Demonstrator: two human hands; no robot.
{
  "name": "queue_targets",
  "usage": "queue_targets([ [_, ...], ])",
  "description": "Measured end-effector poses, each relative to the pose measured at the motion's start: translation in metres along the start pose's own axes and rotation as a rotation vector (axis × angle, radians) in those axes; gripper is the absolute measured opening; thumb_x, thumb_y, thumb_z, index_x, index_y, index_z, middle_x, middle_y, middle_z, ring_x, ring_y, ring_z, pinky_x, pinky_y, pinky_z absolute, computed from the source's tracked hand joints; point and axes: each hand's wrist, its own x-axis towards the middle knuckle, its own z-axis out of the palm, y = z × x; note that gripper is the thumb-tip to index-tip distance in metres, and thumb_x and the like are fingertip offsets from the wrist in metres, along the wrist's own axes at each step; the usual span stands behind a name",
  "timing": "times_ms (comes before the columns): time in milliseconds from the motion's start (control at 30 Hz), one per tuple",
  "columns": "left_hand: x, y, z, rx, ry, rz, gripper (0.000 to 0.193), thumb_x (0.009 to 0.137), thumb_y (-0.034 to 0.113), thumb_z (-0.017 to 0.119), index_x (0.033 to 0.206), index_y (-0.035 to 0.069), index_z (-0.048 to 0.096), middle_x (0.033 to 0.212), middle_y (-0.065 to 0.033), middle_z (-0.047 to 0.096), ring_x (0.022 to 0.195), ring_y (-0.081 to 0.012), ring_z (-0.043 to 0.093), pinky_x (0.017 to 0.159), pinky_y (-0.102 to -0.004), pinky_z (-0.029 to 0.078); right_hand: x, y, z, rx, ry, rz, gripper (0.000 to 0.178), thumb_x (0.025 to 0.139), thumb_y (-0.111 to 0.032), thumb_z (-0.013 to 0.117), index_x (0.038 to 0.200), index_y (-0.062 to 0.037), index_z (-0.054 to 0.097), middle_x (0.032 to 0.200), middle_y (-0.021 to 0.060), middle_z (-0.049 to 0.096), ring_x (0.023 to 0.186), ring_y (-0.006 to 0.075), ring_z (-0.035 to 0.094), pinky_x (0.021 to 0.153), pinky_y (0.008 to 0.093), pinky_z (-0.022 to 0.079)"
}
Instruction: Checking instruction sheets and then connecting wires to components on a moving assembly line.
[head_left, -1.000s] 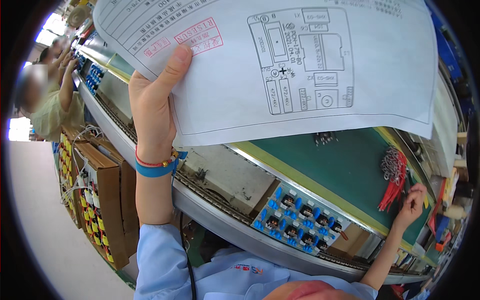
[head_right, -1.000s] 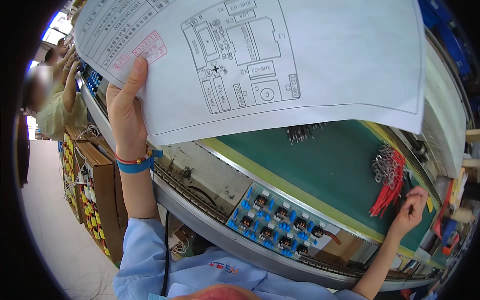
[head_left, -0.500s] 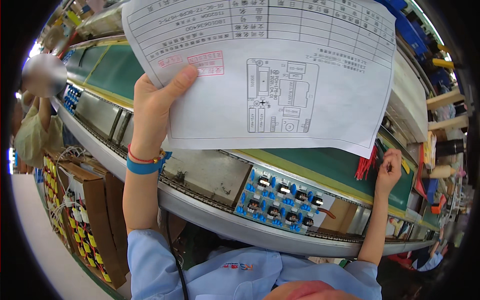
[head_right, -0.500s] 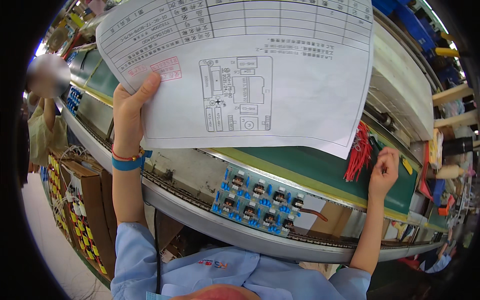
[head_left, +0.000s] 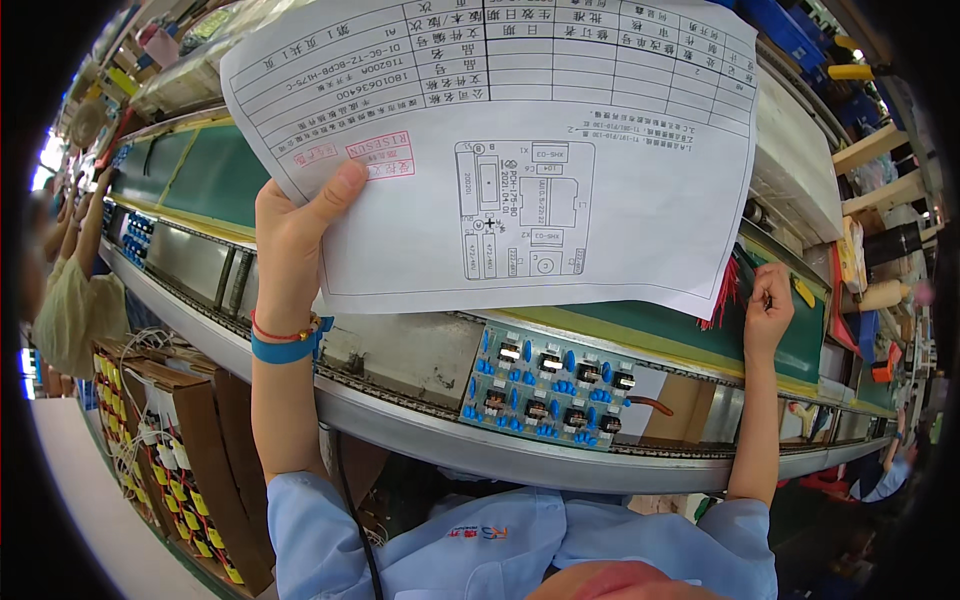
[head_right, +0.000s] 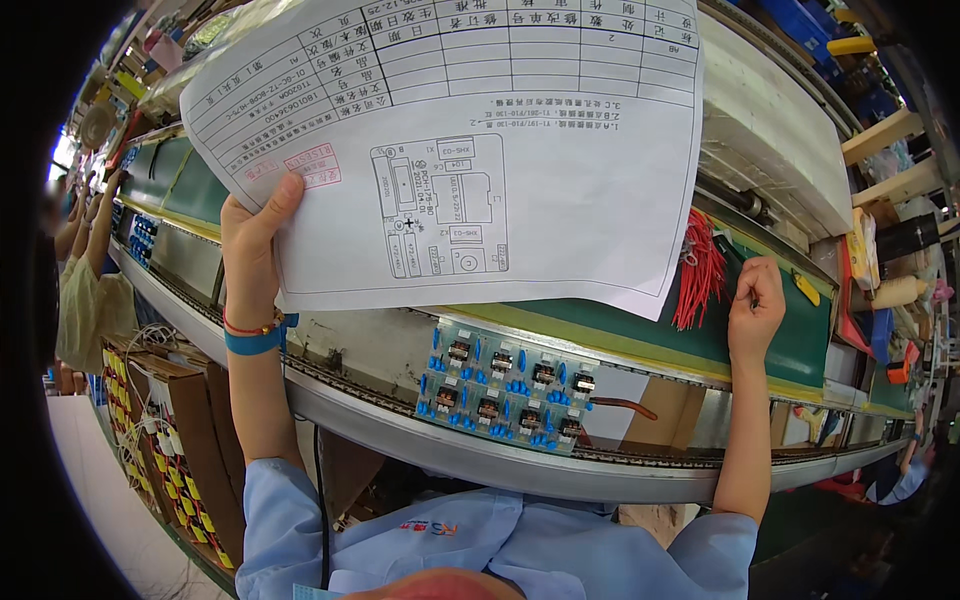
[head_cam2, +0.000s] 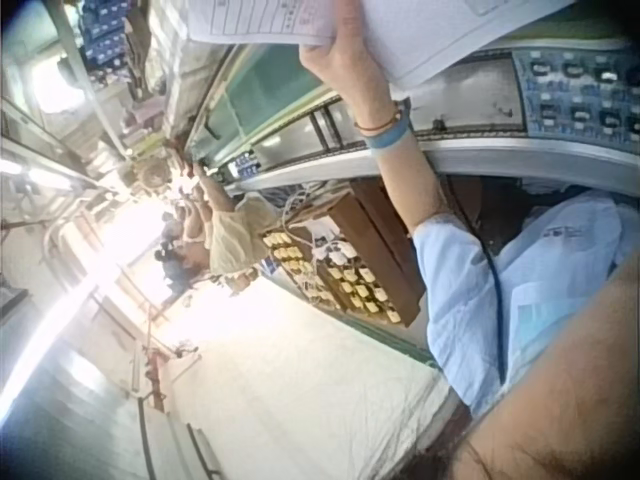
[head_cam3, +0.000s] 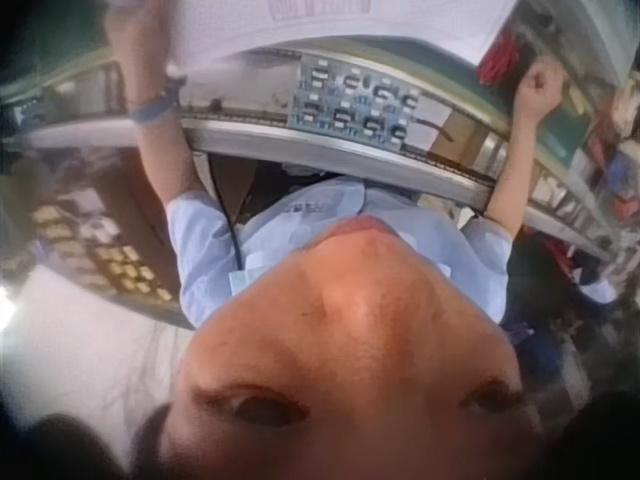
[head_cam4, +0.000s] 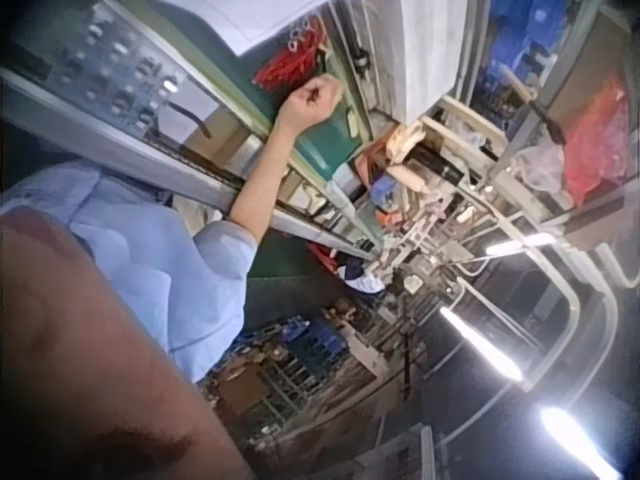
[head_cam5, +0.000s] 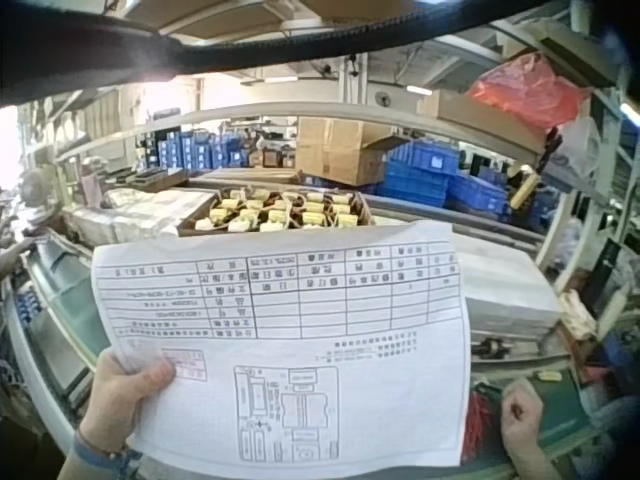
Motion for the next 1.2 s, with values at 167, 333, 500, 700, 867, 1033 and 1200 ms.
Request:
queue_targets([
  [167,-0.0001,-0.0010,-0.0022,0.015,0.010,-0.003,0.035,0.077,0.019,0.071,0.099,-0.006,0.059,0.092,-0.0120,0.063,0.079,-0.0155,0.059,0.072,-0.0256,0.048,0.0001,0.0000,-0.0003,0.014,-0.017,-0.006,0.021,0.059,0.016,0.038,0.065,-0.0036,0.032,0.075,0.0067,0.037,0.069,0.0154,0.035,0.065,0.0193,0.028],
  [333,0.0005,-0.0016,-0.0019,0.008,0.002,-0.007,0.035,0.077,0.018,0.071,0.100,-0.006,0.059,0.093,-0.0120,0.063,0.080,-0.0155,0.060,0.073,-0.0260,0.048,-0.0006,0.0004,-0.0004,0.041,-0.017,0.003,0.021,0.059,0.016,0.037,0.066,-0.0033,0.033,0.077,0.0068,0.039,0.069,0.0148,0.035,0.064,0.0185,0.028],
  [500,0.0000,-0.0006,-0.0013,0.010,-0.008,0.004,0.034,0.077,0.017,0.070,0.100,-0.005,0.059,0.093,-0.0119,0.063,0.080,-0.0155,0.060,0.073,-0.0260,0.048,0.0016,-0.0044,0.0017,0.034,0.000,0.024,0.016,0.062,0.014,0.041,0.065,-0.0020,0.038,0.075,0.0060,0.041,0.065,0.0119,0.036,0.055,0.0195,0.026],
  [700,0.0001,0.0005,-0.0012,-0.011,-0.004,-0.003,0.034,0.077,0.017,0.070,0.100,-0.005,0.059,0.093,-0.0119,0.063,0.079,-0.0152,0.060,0.073,-0.0256,0.048,0.0022,-0.0035,-0.0004,0.021,-0.008,-0.035,0.015,0.064,0.012,0.041,0.065,-0.0021,0.038,0.075,0.0063,0.041,0.066,0.0133,0.038,0.057,0.0200,0.029],
  [867,-0.0009,0.0009,0.0000,0.004,0.003,-0.005,0.034,0.077,0.017,0.070,0.100,-0.006,0.059,0.093,-0.0122,0.063,0.079,-0.0154,0.060,0.073,-0.0255,0.047,0.0000,-0.0002,-0.0003,0.030,0.004,-0.019,0.015,0.063,0.013,0.040,0.065,-0.0020,0.037,0.074,0.0068,0.041,0.067,0.0150,0.039,0.060,0.0208,0.030],
  [1033,0.0004,-0.0011,-0.0018,0.016,-0.002,-0.006,0.035,0.077,0.018,0.071,0.100,-0.006,0.059,0.093,-0.0123,0.063,0.079,-0.0157,0.060,0.073,-0.0256,0.047,-0.0008,0.0000,-0.0004,0.053,-0.003,0.003,0.017,0.062,0.014,0.039,0.065,-0.0024,0.036,0.075,0.0065,0.041,0.067,0.0134,0.037,0.059,0.0194,0.029],
  [1200,0.0014,-0.0027,-0.0025,0.018,0.003,-0.011,0.036,0.076,0.018,0.071,0.100,-0.006,0.059,0.093,-0.0125,0.063,0.079,-0.0158,0.060,0.073,-0.0258,0.047,-0.0005,-0.0029,0.0000,0.062,-0.013,0.061,0.018,0.062,0.014,0.039,0.065,-0.0027,0.036,0.076,0.0063,0.041,0.066,0.0127,0.037,0.059,0.0190,0.029],
])
